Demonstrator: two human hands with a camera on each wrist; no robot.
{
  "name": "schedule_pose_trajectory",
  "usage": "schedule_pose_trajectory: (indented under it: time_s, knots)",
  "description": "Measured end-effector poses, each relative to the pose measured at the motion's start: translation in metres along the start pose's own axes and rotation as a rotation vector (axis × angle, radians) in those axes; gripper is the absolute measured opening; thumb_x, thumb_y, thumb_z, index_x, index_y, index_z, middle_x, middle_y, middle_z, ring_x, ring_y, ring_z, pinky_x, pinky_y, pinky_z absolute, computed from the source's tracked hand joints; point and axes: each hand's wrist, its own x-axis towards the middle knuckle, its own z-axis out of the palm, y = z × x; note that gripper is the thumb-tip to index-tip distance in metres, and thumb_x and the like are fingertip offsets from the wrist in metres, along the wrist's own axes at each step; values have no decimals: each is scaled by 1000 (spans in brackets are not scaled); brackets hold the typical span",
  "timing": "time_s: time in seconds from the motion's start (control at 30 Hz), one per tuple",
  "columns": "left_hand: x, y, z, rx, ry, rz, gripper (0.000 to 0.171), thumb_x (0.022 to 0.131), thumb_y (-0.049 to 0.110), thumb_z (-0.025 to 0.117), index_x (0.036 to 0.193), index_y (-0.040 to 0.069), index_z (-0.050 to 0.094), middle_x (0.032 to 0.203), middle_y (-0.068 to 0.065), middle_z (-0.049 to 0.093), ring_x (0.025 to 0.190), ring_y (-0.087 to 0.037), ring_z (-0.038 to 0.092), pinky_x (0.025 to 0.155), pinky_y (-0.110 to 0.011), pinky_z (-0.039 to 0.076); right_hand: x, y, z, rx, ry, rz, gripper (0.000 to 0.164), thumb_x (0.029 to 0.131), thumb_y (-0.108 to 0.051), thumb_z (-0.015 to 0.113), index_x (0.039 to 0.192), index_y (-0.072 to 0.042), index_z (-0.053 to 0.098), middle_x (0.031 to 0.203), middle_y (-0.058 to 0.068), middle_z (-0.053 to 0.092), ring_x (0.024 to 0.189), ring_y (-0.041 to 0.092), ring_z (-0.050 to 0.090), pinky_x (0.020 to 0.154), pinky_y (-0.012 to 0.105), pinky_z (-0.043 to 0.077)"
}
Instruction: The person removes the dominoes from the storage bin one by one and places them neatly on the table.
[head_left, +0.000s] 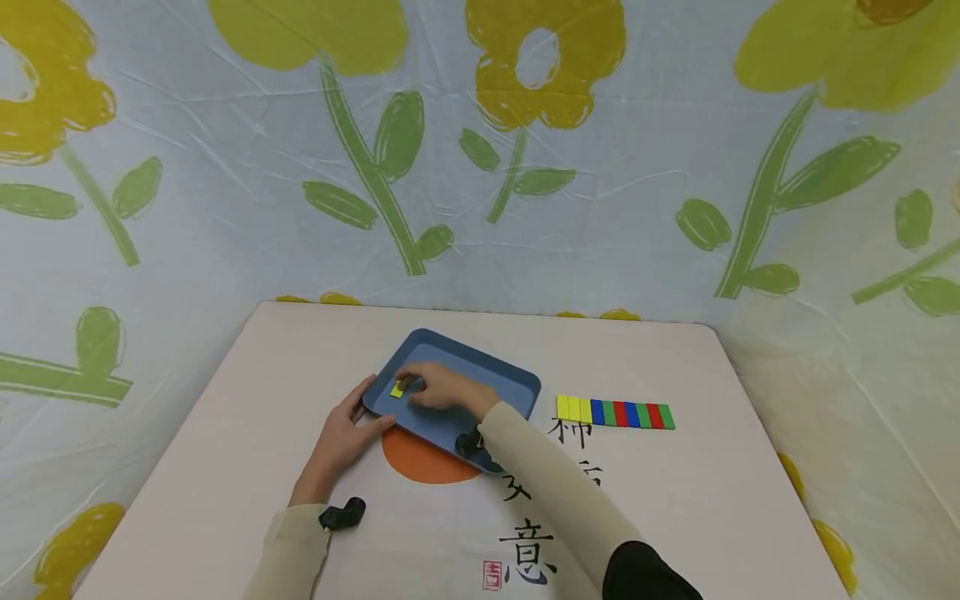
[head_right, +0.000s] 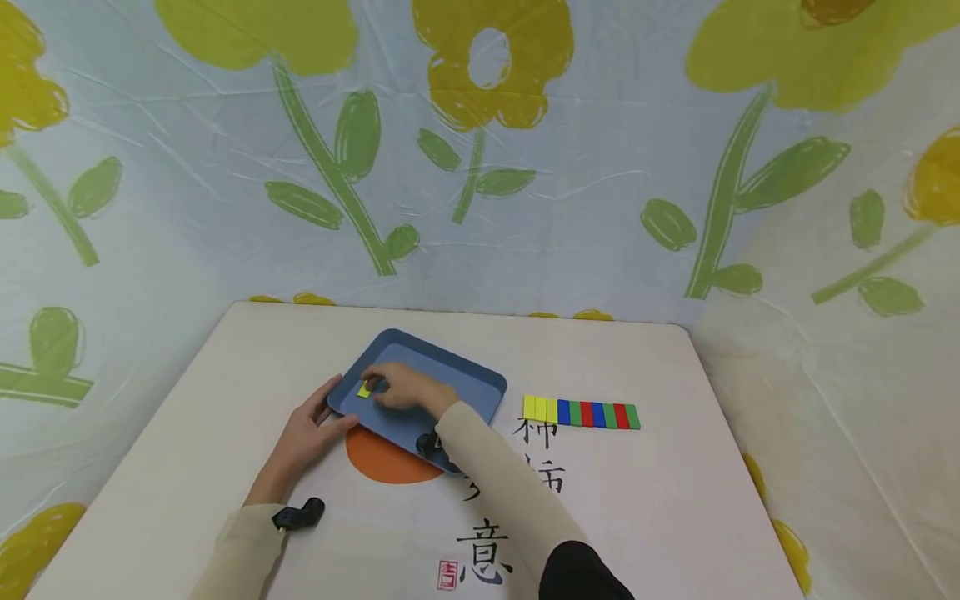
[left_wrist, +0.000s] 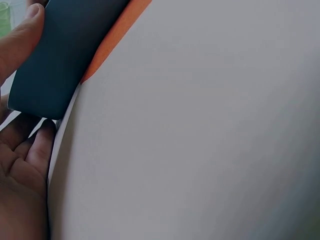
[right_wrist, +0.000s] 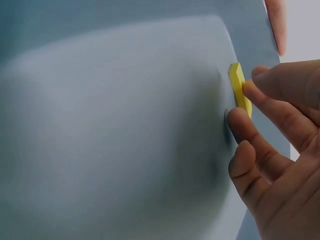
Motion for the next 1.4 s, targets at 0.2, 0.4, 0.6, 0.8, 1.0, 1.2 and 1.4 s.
schedule_pose_trajectory:
  time_s: [0.2, 0.4, 0.6, 0.8, 1.0, 1.2, 1.4]
  knots:
    - [0, 1, 1, 9, 8, -2, 91, 93, 42, 80, 167, 23, 31, 171, -16, 29, 155, -39, 37, 123, -48, 39, -14, 8, -9, 15, 26, 9, 43, 101, -3, 61, 144, -2, 59, 129, 11, 72, 125, 27, 66, 105, 36, 57]
    - [0, 2, 2, 18, 7, -2, 91, 94, 41, 80, 167, 22, 30, 171, -17, 28, 154, -39, 37, 123, -48, 38, -27, 13, -18, 10, 60, 48, 38, 101, -7, 61, 139, -4, 65, 123, 11, 73, 117, 27, 69, 96, 35, 60]
    - [1, 1, 1, 23, 9, -6, 91, 94, 43, 79, 167, 23, 29, 172, -17, 27, 155, -39, 36, 124, -48, 37, -30, 17, -20, -41, 127, 89, 44, 101, -13, 67, 144, -4, 61, 131, 14, 69, 113, 26, 68, 94, 37, 59]
    - [0, 1, 1, 21, 5, 0, 90, 94, 43, 79, 167, 25, 30, 172, -16, 29, 155, -39, 36, 123, -47, 37, -27, 25, -13, -121, 170, 106, 52, 97, -21, 73, 145, -3, 60, 139, 14, 66, 118, 24, 64, 102, 39, 57]
    - [0, 1, -1, 27, 8, 7, 90, 94, 43, 79, 167, 25, 30, 171, -17, 29, 154, -39, 37, 123, -48, 38, -22, 20, -7, -180, 173, 115, 50, 95, -23, 75, 140, -3, 65, 139, 14, 66, 129, 27, 61, 110, 41, 53]
    - [0, 2, -1, 27, 8, 12, 90, 93, 43, 80, 166, 25, 31, 171, -15, 31, 155, -38, 38, 123, -46, 39, -17, 13, -2, -228, 178, 85, 48, 93, -22, 79, 136, -3, 68, 136, 14, 67, 125, 27, 61, 109, 39, 53]
    - [-1, 4, 0, 8, 6, 5, 89, 93, 40, 80, 166, 25, 31, 171, -15, 30, 155, -37, 37, 123, -45, 38, -16, 11, 1, -222, 169, 103, 48, 93, -21, 81, 137, -4, 68, 138, 15, 64, 124, 27, 61, 108, 37, 54]
